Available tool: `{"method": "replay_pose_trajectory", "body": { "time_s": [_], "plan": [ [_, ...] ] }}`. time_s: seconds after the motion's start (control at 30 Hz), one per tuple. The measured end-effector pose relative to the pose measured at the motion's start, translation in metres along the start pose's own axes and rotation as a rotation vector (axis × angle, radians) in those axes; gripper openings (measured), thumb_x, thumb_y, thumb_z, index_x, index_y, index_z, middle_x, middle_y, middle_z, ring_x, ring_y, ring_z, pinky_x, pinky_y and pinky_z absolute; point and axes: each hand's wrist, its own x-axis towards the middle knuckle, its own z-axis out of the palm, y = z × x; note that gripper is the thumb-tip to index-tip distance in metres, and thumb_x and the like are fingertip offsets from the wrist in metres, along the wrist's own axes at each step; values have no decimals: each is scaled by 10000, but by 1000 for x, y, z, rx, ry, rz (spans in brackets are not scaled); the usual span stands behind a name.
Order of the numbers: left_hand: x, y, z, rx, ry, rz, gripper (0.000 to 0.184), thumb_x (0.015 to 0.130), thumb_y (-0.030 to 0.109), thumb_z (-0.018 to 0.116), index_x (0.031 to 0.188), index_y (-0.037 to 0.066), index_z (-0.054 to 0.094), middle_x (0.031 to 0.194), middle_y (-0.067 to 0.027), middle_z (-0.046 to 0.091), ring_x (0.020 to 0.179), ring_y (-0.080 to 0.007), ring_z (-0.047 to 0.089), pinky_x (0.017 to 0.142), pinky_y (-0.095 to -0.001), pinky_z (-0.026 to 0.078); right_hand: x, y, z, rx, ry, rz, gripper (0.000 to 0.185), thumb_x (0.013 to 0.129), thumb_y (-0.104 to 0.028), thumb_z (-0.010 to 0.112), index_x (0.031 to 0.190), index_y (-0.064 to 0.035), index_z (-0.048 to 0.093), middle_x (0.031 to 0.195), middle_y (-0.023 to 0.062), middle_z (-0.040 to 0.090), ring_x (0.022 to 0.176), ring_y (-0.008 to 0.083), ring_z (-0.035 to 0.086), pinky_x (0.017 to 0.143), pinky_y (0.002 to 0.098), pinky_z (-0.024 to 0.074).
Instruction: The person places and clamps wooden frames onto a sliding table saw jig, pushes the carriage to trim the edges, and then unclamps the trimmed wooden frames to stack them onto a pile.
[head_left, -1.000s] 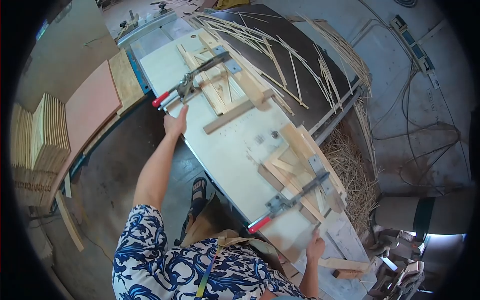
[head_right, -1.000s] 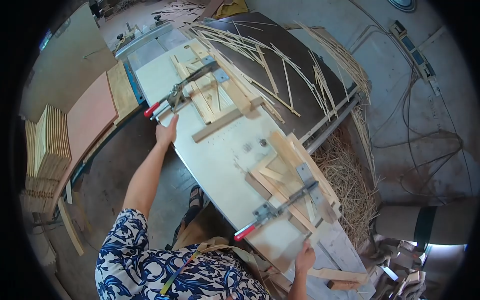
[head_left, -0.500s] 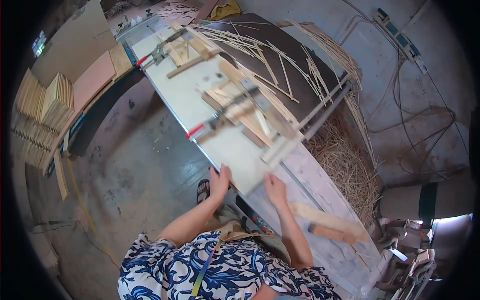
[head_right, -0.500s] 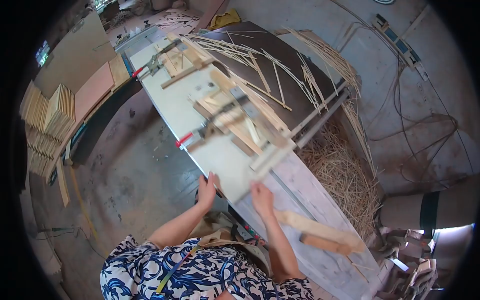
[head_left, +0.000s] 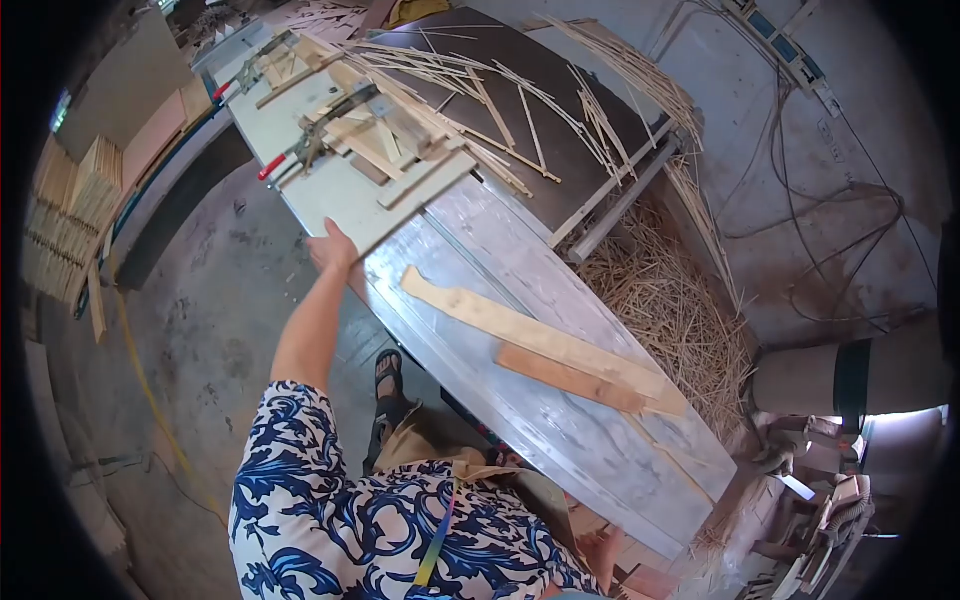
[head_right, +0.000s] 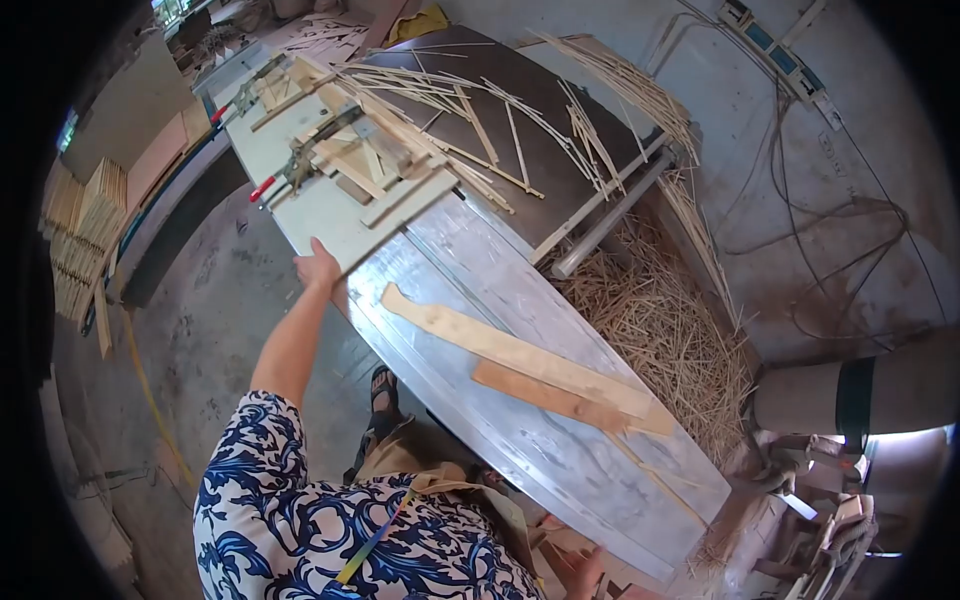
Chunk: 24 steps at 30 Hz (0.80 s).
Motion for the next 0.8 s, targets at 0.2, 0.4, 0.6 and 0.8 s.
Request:
{"method": "replay_pose_trajectory", "body": {
  "time_s": [0.2,0.4,0.6,0.8],
  "plan": [
    [-14,2,4,83,56,-22,822,982,605,505,1354,-127,463,1306,-338,616,1238,-474,595,1051,-510,471,105,-38,-73,364,140,-509,435,1029,-327,571,1323,-27,459,1154,248,669,1048,360,677,887,458,571],
    [-5,-19,25,6,118,5,839,981,633,483,1380,-105,452,1358,-333,585,1280,-478,564,1070,-509,457,172,-44,-61,-6,547,-286,462,1002,-287,590,1357,-28,448,1189,245,670,1087,369,680,914,445,572],
    [-12,-54,37,40,161,4,891,970,659,471,1366,-139,450,1377,-352,562,1296,-475,554,1084,-501,450,200,-45,-78,-727,630,-166,515,972,-304,631,1368,-24,459,1191,231,676,1090,366,684,894,441,581],
    [-7,-60,31,102,169,61,958,971,676,425,1328,-212,474,1358,-373,569,1303,-476,554,1100,-481,446,190,-67,-85,-1690,481,-13,568,941,-322,671,1379,-20,469,1192,217,683,1094,363,689,874,437,589]
  ]
}}
